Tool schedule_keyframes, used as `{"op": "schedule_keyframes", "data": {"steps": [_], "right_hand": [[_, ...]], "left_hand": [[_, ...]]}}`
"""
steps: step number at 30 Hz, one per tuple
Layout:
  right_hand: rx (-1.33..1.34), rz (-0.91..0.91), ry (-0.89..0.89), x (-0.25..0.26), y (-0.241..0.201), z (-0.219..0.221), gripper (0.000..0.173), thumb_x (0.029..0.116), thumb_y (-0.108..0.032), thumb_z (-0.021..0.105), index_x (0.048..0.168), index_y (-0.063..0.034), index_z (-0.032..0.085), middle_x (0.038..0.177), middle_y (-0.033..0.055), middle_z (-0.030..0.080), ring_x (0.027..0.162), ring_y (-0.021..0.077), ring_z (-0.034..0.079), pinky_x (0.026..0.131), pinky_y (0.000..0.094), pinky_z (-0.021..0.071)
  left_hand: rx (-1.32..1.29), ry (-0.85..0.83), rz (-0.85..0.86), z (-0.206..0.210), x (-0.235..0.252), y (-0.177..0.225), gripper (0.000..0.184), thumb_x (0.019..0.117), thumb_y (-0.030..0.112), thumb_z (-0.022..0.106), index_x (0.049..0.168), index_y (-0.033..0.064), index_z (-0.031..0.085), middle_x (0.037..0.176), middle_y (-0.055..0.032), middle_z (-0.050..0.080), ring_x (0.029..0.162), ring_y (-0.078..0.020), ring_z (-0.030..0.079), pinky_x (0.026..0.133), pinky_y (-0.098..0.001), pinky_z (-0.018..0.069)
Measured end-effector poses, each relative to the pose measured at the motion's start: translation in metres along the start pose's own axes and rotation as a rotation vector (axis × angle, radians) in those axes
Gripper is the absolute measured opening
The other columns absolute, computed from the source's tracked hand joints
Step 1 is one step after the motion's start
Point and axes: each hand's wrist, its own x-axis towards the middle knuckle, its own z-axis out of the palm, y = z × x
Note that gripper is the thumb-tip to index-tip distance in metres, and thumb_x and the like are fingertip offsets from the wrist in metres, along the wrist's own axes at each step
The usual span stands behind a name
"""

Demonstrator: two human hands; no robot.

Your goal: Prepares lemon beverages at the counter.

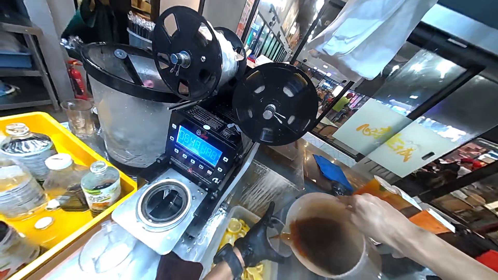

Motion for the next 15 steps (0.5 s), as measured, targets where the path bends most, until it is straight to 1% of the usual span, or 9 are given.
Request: {"op": "schedule_keyframes", "data": {"steps": [1, 3, 6, 7, 8, 10, 13, 15], "right_hand": [[0.001, -0.002, 0.002, 0.0000, -0.0002, 0.0003, 0.033, 0.1002, -0.031, 0.054, 0.120, -0.0112, 0.072, 0.107, 0.0214, 0.073, 0.106, 0.0419, 0.069, 0.088, 0.0625, 0.0530], [0.002, -0.006, 0.002, -0.0010, -0.0024, 0.0001, 0.033, 0.1006, -0.030, 0.055, 0.118, -0.0089, 0.072, 0.105, 0.0231, 0.072, 0.105, 0.0433, 0.069, 0.087, 0.0628, 0.0526], [-0.017, 0.001, -0.009, -0.0014, -0.0024, 0.0009, 0.034, 0.1004, -0.031, 0.054, 0.120, -0.0089, 0.071, 0.109, 0.0233, 0.072, 0.107, 0.0435, 0.068, 0.088, 0.0626, 0.0527], [-0.024, 0.001, -0.013, -0.0009, -0.0025, 0.0012, 0.035, 0.1005, -0.032, 0.054, 0.121, -0.0097, 0.070, 0.110, 0.0231, 0.072, 0.108, 0.0431, 0.068, 0.089, 0.0627, 0.0527], [-0.031, -0.005, -0.010, -0.0013, -0.0033, 0.0011, 0.035, 0.1004, -0.032, 0.054, 0.121, -0.0095, 0.071, 0.110, 0.0235, 0.072, 0.108, 0.0435, 0.068, 0.088, 0.0629, 0.0527], [-0.051, -0.011, -0.013, -0.0025, -0.0061, -0.0003, 0.035, 0.1011, -0.033, 0.052, 0.119, -0.0089, 0.070, 0.108, 0.0235, 0.071, 0.107, 0.0436, 0.069, 0.088, 0.0623, 0.0530], [-0.070, -0.022, -0.012, -0.0047, -0.0084, -0.0032, 0.035, 0.1022, -0.034, 0.051, 0.116, -0.0064, 0.069, 0.107, 0.0244, 0.071, 0.107, 0.0443, 0.068, 0.088, 0.0623, 0.0529], [-0.079, -0.031, -0.006, -0.0050, -0.0084, -0.0042, 0.035, 0.1021, -0.032, 0.051, 0.115, -0.0057, 0.069, 0.108, 0.0243, 0.071, 0.107, 0.0441, 0.068, 0.088, 0.0619, 0.0531]], "left_hand": [[-0.004, 0.001, 0.008, 0.0010, 0.0019, -0.0026, 0.149, 0.0445, 0.025, 0.100, 0.162, 0.0027, 0.010, 0.148, -0.0143, 0.050, 0.133, -0.0193, 0.052, 0.111, -0.0319, 0.0430], [-0.015, -0.014, 0.010, -0.0009, 0.0019, -0.0001, 0.149, 0.0452, 0.024, 0.099, 0.161, 0.0021, 0.008, 0.149, -0.0142, 0.049, 0.133, -0.0185, 0.051, 0.111, -0.0305, 0.0424], [-0.054, 0.006, 0.029, 0.0004, 0.0026, -0.0030, 0.150, 0.0453, 0.020, 0.099, 0.162, 0.0032, 0.007, 0.145, -0.0129, 0.053, 0.131, -0.0181, 0.053, 0.110, -0.0307, 0.0438], [-0.071, 0.000, 0.041, -0.0002, 0.0023, -0.0031, 0.150, 0.0467, 0.018, 0.100, 0.162, 0.0031, 0.006, 0.145, -0.0137, 0.054, 0.131, -0.0186, 0.054, 0.111, -0.0309, 0.0434], [-0.055, -0.011, 0.042, -0.0013, 0.0015, 0.0006, 0.149, 0.0476, 0.019, 0.099, 0.162, 0.0012, 0.005, 0.146, -0.0145, 0.052, 0.132, -0.0180, 0.052, 0.112, -0.0297, 0.0414], [-0.012, -0.005, 0.054, 0.0002, 0.0022, -0.0016, 0.146, 0.0479, 0.022, 0.099, 0.161, -0.0002, 0.009, 0.146, -0.0145, 0.053, 0.132, -0.0178, 0.053, 0.112, -0.0298, 0.0421], [0.009, -0.001, 0.020, 0.0027, -0.0005, 0.0029, 0.149, 0.0473, 0.017, 0.100, 0.163, 0.0045, 0.006, 0.145, -0.0127, 0.053, 0.130, -0.0162, 0.054, 0.110, -0.0299, 0.0453], [0.002, 0.000, 0.012, 0.0045, -0.0008, 0.0035, 0.150, 0.0467, 0.016, 0.100, 0.163, 0.0048, 0.005, 0.146, -0.0132, 0.052, 0.131, -0.0170, 0.054, 0.110, -0.0310, 0.0459]]}}
